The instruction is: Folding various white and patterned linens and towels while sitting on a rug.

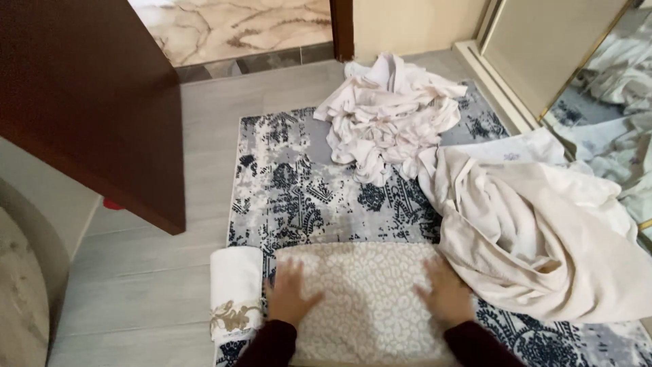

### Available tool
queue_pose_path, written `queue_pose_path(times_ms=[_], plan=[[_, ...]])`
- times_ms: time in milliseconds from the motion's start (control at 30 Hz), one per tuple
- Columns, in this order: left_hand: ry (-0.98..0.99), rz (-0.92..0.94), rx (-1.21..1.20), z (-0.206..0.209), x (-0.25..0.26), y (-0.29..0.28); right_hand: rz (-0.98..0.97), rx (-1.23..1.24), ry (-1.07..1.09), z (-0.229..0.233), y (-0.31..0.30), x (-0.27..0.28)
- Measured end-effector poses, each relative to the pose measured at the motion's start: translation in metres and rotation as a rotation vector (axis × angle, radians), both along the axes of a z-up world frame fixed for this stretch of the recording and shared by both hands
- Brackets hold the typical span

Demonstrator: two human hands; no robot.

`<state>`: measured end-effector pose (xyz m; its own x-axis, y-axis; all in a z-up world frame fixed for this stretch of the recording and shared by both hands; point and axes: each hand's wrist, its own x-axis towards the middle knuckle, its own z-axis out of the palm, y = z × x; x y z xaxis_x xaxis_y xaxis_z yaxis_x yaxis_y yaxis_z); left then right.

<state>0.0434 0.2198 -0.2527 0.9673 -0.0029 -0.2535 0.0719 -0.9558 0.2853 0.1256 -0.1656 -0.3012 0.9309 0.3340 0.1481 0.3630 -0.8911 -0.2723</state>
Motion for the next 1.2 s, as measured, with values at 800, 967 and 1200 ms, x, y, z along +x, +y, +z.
queue_pose_path(times_ms=[800,967,1200], plan=[[0.128,-0.500,-0.015,-0.049,-0.127,0.063,0.772,-0.215,0.102,-0.060,-0.112,-0.101],[0.749,-0.013,-0.232,0.027,-0.113,0.073,0.318,0.230,0.905,-0.014,-0.124,-0.083],[-0.080,0.470,-0.709,-0.077,-0.042,0.104,-0.369,1.253,1.089,-0.046,-0.081,-0.030]])
